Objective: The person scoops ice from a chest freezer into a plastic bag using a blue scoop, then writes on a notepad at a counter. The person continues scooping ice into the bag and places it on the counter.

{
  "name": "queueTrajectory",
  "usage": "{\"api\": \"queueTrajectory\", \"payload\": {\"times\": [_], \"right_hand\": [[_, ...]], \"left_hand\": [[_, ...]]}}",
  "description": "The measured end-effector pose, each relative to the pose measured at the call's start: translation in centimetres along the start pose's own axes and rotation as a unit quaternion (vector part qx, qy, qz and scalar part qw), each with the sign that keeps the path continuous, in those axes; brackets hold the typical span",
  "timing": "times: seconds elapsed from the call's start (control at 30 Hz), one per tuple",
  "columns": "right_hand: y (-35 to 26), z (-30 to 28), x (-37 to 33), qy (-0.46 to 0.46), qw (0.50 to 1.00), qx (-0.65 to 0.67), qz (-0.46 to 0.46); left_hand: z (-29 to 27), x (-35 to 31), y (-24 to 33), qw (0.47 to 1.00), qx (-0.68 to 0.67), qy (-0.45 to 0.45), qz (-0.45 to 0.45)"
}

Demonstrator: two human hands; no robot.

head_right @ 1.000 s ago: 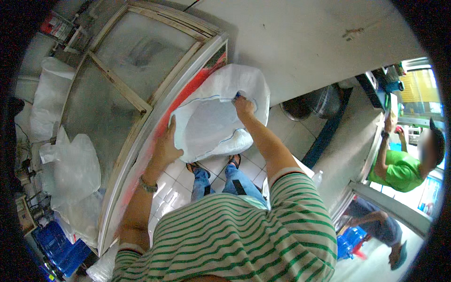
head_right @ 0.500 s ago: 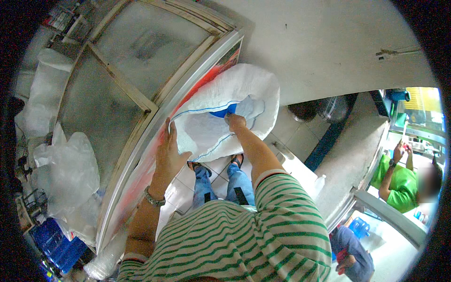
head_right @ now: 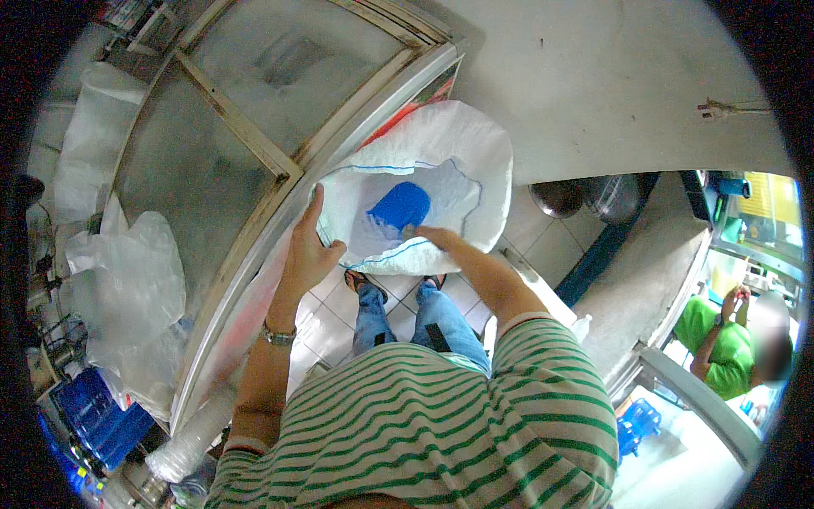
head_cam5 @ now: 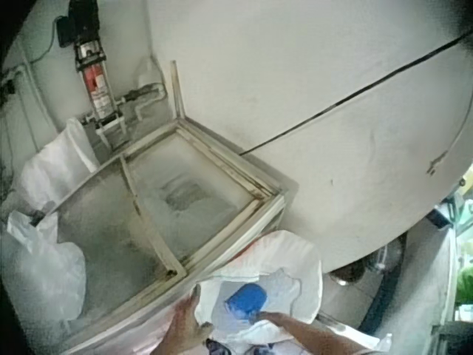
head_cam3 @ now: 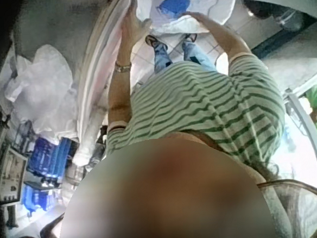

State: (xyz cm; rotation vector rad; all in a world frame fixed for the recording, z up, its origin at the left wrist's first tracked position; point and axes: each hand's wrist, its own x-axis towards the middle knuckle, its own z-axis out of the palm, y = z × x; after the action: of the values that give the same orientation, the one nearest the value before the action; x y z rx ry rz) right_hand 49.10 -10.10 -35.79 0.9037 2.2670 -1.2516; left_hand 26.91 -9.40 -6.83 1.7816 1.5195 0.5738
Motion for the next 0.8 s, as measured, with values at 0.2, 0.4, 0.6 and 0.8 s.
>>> {"api": "queueTrajectory", "payload": {"times": [0.2,0.4,0.6,0.8], "right_hand": [[-2.9,1.5,0.2,0.004,0.98,0.19,0.064],[-1.7,1.2,-3.3,-0.068,0.926,0.363,0.077],[-3.0,1.6,-6.4,-0.058,0.864,0.488,0.107],[-2.1,-3.7,-12.3,-0.067,0.847,0.519,0.094]], "left_hand": [[0.4,0.1,1.0,1.0,0.016,0.01,0.012],[0.7,1.0,1.3,0.998,-0.021,0.053,0.03],[-0.2,0.0,2.1,0.998,0.066,-0.018,0.008],[0.9,-2.7,3.5,0.975,0.215,-0.027,0.038]]}}
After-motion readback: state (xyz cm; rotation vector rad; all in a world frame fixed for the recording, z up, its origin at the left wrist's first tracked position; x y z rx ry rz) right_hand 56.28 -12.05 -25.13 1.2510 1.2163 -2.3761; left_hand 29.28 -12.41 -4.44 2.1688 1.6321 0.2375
